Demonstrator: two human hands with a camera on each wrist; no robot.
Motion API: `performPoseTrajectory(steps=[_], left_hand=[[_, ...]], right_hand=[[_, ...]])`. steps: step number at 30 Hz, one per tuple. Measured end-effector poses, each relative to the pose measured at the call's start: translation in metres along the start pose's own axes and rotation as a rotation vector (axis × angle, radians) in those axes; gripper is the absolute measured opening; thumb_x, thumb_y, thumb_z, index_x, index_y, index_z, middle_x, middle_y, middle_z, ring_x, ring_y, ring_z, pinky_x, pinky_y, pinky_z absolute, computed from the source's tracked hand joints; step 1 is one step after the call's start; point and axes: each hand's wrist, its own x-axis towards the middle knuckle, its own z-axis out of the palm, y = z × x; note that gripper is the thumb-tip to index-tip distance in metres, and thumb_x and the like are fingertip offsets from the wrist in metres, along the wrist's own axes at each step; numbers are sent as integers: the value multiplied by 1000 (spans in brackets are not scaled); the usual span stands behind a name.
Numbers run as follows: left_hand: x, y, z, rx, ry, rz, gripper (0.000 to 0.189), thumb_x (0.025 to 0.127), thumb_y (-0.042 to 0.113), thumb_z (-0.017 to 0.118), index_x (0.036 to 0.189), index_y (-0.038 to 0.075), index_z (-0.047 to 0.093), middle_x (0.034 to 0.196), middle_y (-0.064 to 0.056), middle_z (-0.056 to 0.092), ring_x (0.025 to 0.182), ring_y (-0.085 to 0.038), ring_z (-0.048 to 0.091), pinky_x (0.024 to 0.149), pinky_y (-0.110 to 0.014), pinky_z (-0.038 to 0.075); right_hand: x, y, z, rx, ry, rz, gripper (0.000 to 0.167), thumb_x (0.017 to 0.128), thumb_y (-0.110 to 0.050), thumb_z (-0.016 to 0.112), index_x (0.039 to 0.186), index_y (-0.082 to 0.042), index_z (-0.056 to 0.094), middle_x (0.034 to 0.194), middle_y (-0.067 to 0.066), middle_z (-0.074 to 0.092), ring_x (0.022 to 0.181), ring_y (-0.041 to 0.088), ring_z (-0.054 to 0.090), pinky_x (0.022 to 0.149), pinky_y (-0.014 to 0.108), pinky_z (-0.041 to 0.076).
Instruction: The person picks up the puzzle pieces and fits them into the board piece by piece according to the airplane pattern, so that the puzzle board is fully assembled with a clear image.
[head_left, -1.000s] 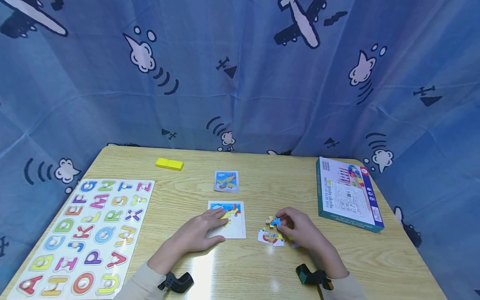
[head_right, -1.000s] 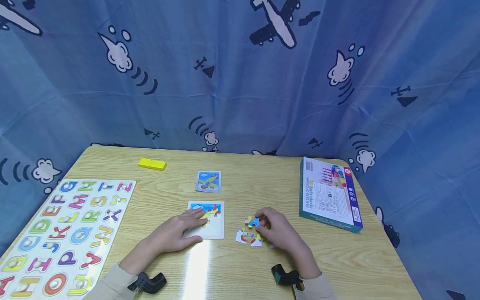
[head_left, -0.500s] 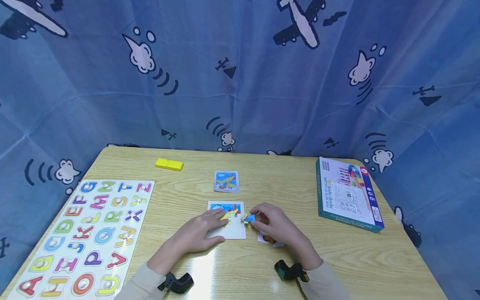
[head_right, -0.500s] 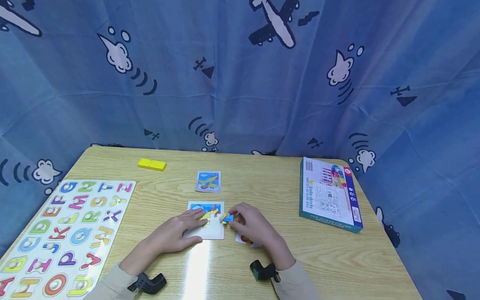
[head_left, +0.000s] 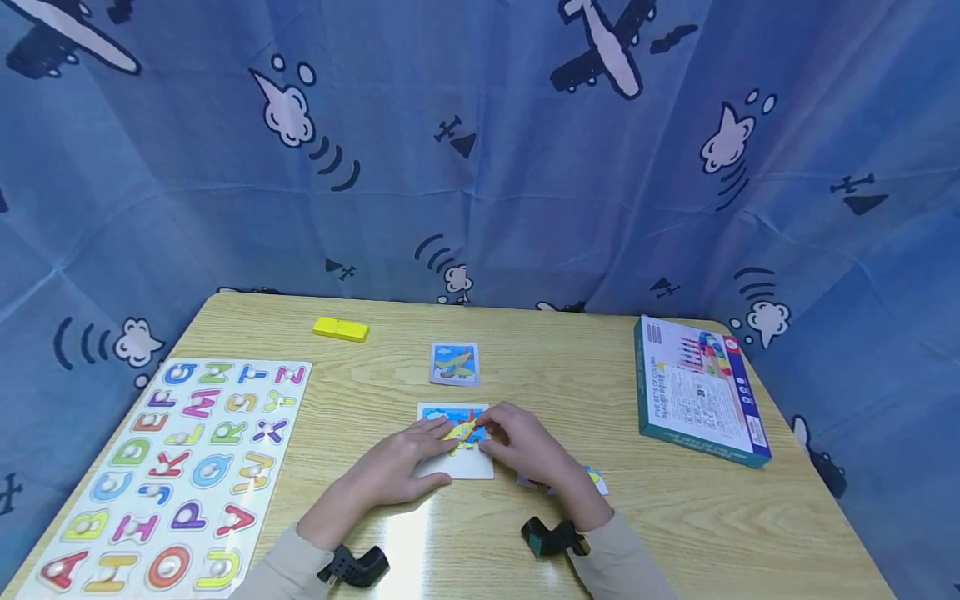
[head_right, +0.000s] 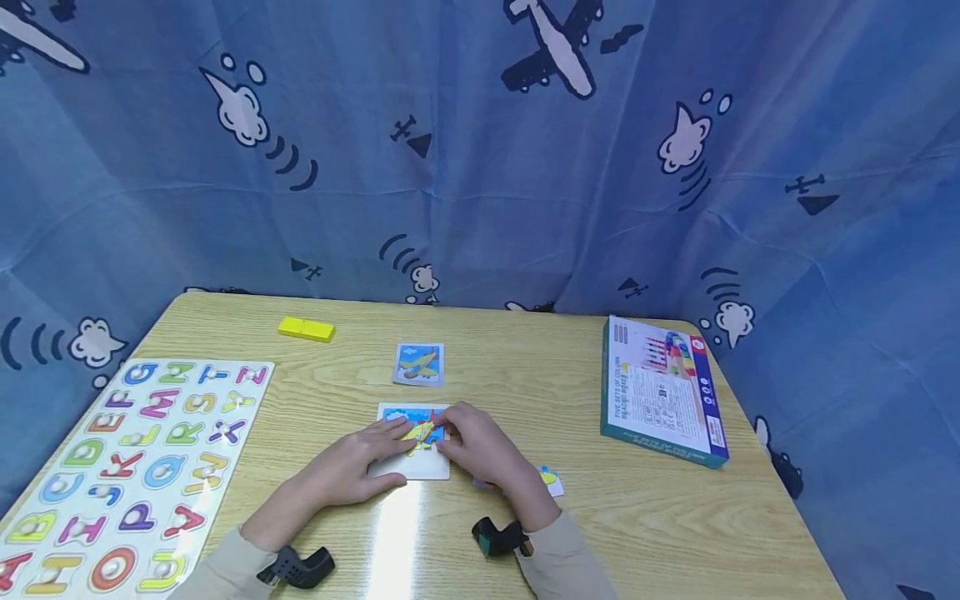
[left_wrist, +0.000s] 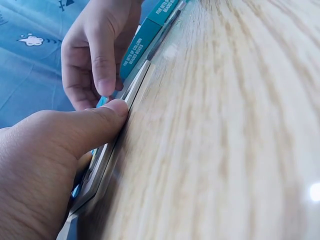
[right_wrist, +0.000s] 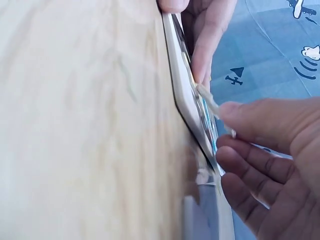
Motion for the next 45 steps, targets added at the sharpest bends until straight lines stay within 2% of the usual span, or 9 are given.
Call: performPoseTrajectory(steps=[13,24,35,41,45], left_hand=[[0,1,-1,7,1,3,53,89,45,60,131,13,59,143,-5,48,136,-22,41,112,-37,36],[0,2,-1,41,-15,0,55,90,47,58,135,14,55,146,-5,45,136,-23,40,111,-37,37],[0,2,-1,82,-5,23,54,91,46,58,134,13,55,145,-6,46,135,-23,42,111,-37,39],[0,1,0,62,-1,16,55,90,47,58,135,14,55,146,-6,46,136,-23,41,111,-38,38],[-1,-2,3,23,1,-2,55,90,48,58,135,15,55,147,-4,44,137,-22,39,113,-38,36]], right_hand=[[2,-4,4,-97,-2,-16,21,87,-15,68,107,-8,67,90,-4,56,76,9,48,64,20,44],[2,-4,6,-188,-16,-22,22,87,-18,68,107,-8,68,100,-1,57,82,9,48,70,25,47],[2,-8,9,-188,27,20,22,84,-14,72,105,-9,65,102,0,56,88,12,49,77,29,50],[1,-8,10,-196,28,15,13,84,-13,71,96,-11,68,98,-2,55,87,11,47,75,28,49],[1,-8,9,-205,23,9,12,84,-13,70,96,-11,68,97,-3,54,86,11,47,75,28,48]])
